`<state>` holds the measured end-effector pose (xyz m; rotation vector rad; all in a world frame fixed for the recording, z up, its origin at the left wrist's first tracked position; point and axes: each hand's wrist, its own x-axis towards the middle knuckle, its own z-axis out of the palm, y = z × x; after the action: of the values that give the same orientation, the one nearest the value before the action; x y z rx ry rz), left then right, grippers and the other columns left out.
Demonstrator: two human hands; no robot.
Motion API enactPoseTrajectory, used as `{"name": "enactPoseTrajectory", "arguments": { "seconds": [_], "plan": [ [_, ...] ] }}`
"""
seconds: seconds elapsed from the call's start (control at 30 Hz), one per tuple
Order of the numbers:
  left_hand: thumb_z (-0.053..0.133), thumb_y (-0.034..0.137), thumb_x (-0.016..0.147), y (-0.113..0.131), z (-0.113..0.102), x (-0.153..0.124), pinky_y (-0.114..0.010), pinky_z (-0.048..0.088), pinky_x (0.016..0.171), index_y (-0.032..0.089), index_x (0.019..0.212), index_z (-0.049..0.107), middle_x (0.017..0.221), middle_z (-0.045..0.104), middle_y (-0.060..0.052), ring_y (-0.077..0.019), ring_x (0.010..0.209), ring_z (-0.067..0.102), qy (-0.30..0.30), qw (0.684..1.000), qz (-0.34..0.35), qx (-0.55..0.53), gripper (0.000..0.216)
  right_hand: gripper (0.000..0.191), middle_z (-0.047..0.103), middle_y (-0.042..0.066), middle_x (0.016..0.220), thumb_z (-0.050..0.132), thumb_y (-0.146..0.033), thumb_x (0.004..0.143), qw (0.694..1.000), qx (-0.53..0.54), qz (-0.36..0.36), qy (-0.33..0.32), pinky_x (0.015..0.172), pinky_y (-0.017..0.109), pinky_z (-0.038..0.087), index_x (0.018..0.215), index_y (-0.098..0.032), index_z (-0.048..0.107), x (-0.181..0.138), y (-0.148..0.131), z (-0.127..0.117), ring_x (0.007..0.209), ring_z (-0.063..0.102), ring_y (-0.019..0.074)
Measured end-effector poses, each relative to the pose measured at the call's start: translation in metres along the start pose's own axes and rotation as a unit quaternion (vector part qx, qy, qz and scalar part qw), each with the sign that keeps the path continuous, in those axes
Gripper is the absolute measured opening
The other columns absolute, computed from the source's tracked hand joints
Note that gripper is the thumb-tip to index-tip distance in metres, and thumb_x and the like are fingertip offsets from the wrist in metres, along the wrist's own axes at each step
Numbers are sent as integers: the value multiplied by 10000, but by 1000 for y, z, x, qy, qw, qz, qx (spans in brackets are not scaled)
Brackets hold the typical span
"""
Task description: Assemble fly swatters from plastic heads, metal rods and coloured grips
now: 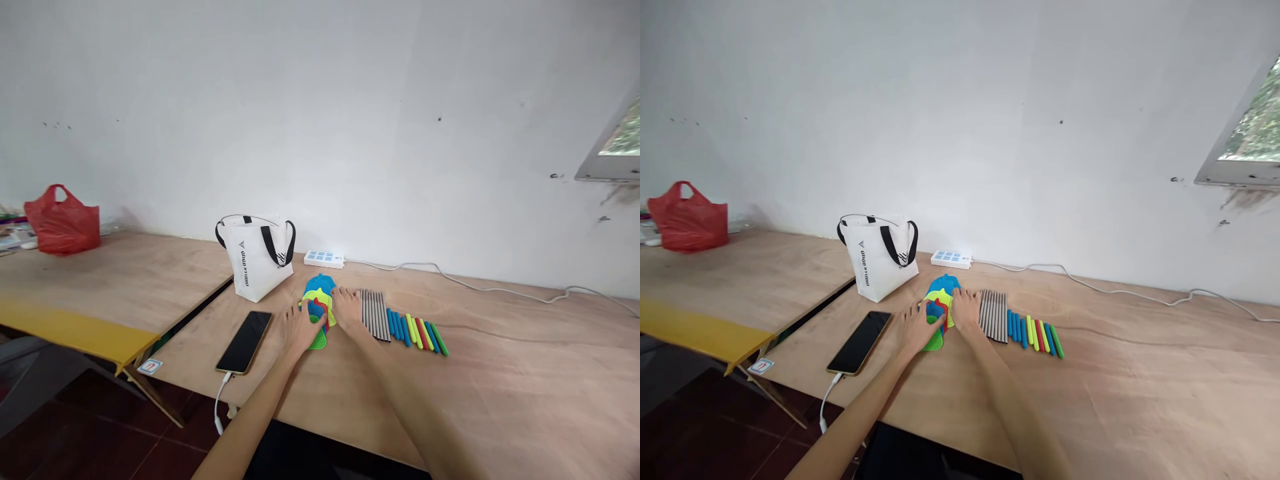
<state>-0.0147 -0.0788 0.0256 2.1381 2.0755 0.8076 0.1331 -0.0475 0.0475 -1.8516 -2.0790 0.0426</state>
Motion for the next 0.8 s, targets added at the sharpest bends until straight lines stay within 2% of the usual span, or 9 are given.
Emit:
{"name": "enactPoseTrajectory", "arguments": {
  "seconds": [0.1, 0.17, 0.3, 0.4, 0.5, 0.6, 0.8],
  "plan": [
    [535, 528, 945, -2, 2, 6, -436, 400, 1014, 201, 1312, 539, 1335, 591, -156, -340, 1234, 558, -3, 998, -32, -52, 492, 302, 716, 151, 1131, 397, -180, 982, 1000, 3, 14, -22, 997, 419, 336, 1223, -173, 578, -17, -1, -1, 1074, 650, 269],
    [526, 484, 956, -5, 6, 10, -418, 407, 1016, 182, 1318, 531, 1339, 595, -161, -333, 1251, 551, -16, 996, -43, -75, 471, 290, 721, 131, 1125, 441, -178, 956, 999, 15, 9, -39, 949, 378, 367, 1211, -184, 579, -27, -2, -1, 1042, 665, 256],
    [563, 412, 934, -11, 14, 14, -397, 413, 1014, 168, 1318, 526, 1338, 611, -165, -333, 1251, 556, -35, 995, -16, -91, 457, 333, 721, 84, 1110, 483, -157, 911, 996, 62, -8, -57, 857, 321, 403, 1227, -227, 563, -39, -4, 0, 1027, 667, 242],
    [582, 430, 922, -16, 17, 17, -397, 423, 1007, 156, 1317, 522, 1347, 599, -176, -337, 1248, 561, -34, 991, -11, -126, 484, 347, 724, 56, 1045, 461, -147, 906, 992, 108, -7, -59, 809, 298, 427, 1224, -241, 564, -41, -4, 3, 1010, 668, 233],
    [573, 449, 930, -20, 20, 20, -390, 433, 1008, 147, 1328, 502, 1371, 576, -184, -323, 1268, 550, -29, 984, -24, -173, 504, 406, 675, 113, 1208, 432, -136, 899, 988, 150, 15, -33, 902, 325, 445, 1287, -190, 539, -40, -6, 11, 1144, 619, 247],
    [565, 386, 935, -22, 24, 21, -390, 435, 1020, 139, 1342, 479, 1388, 567, -191, -313, 1285, 540, -29, 981, -30, -191, 484, 505, 569, 169, 1396, 435, -162, 897, 980, 195, 30, -6, 1037, 364, 414, 1400, -127, 465, -40, -15, 24, 1293, 528, 266],
    [486, 325, 973, -23, 29, 24, -383, 461, 1021, 148, 1337, 493, 1413, 570, -170, -288, 1271, 562, -41, 976, -9, -213, 405, 632, 501, 156, 1499, 390, -160, 893, 957, 285, 44, 28, 1140, 351, 374, 1521, -101, 342, -36, -36, 46, 1384, 474, 218]
  ]
}}
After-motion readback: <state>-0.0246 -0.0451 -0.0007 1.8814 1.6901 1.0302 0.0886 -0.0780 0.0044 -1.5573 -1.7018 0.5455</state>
